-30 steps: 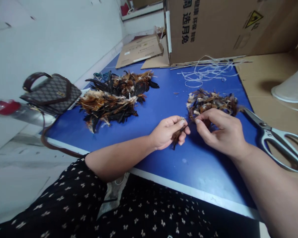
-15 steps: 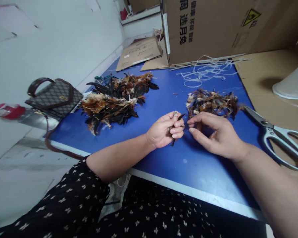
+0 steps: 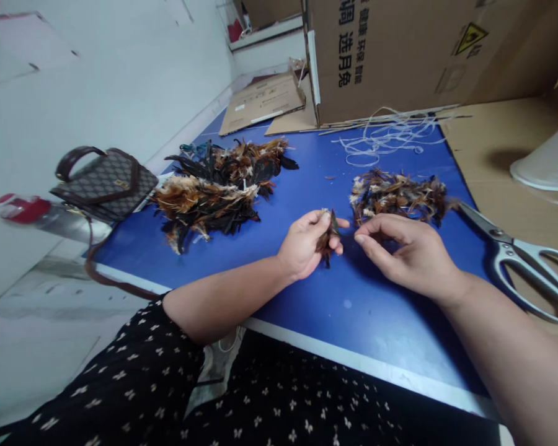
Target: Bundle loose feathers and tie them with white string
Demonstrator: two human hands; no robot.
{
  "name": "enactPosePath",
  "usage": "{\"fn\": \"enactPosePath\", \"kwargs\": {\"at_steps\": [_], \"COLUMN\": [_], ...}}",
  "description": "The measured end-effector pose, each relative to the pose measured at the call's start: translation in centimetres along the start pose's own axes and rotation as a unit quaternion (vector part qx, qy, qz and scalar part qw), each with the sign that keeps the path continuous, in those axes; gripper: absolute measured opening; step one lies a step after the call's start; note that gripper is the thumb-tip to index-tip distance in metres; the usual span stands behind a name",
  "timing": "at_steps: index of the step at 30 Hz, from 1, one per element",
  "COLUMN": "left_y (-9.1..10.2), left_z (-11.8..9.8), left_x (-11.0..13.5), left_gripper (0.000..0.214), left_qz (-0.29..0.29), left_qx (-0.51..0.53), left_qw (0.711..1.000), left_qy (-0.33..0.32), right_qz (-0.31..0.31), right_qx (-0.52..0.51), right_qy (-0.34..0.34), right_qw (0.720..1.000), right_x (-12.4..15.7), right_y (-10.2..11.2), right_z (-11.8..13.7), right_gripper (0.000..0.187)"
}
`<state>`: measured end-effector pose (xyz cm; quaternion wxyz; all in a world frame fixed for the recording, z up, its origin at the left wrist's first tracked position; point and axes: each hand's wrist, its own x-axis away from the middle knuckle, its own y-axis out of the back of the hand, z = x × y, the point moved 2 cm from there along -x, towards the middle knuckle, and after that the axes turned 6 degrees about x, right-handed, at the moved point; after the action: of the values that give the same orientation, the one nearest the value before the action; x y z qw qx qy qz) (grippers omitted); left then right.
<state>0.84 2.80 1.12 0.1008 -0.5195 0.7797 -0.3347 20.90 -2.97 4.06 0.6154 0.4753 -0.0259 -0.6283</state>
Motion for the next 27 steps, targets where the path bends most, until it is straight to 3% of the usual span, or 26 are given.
{"fn": "enactPosePath", "kwargs": {"at_steps": [2,4,11,16,18,20,23,27], "left_y": [0.4,0.6,0.0,0.2,0.3,0.4,0.3,0.2], "left_z": [-0.2,-0.5,-1.1,-1.1,-1.2,-1.0,-0.2,0.7], "left_x": [-0.3,-0.3,2.3,3.0,2.8,2.4,1.9,1.3], "left_gripper": [0.019,0.017,0.021,0.024,0.027,0.031,0.035,0.042], "left_qz": [-0.064,-0.091,-0.035,-0.015,-0.013,0.003,0.056,0.089], "left_qx": [-0.028,-0.065,-0.209,-0.246,-0.254,-0.259,-0.249,-0.226], "left_qw": [0.996,0.990,0.944,0.937,0.930,0.928,0.943,0.966], "left_qy": [-0.047,-0.087,-0.253,-0.246,-0.264,-0.268,-0.214,-0.089], "right_qz": [-0.004,-0.003,-0.024,-0.072,-0.080,-0.052,-0.015,-0.052], "right_qx": [0.000,0.004,0.088,0.285,0.318,0.262,0.138,0.112], "right_qy": [-0.027,-0.037,0.087,0.100,0.101,0.115,0.141,0.136], "right_qw": [1.000,0.999,0.992,0.950,0.939,0.957,0.980,0.983], "right_x": [0.1,0.1,0.0,0.4,0.5,0.4,0.4,0.4], "right_y": [0.1,0.1,-0.4,-0.1,0.0,-0.3,-0.9,-1.3], "right_z": [0.0,0.0,0.2,-1.0,-1.2,-0.8,0.4,1.3], "right_gripper": [0.015,0.016,0.003,0.007,0.009,0.005,0.008,0.016]}}
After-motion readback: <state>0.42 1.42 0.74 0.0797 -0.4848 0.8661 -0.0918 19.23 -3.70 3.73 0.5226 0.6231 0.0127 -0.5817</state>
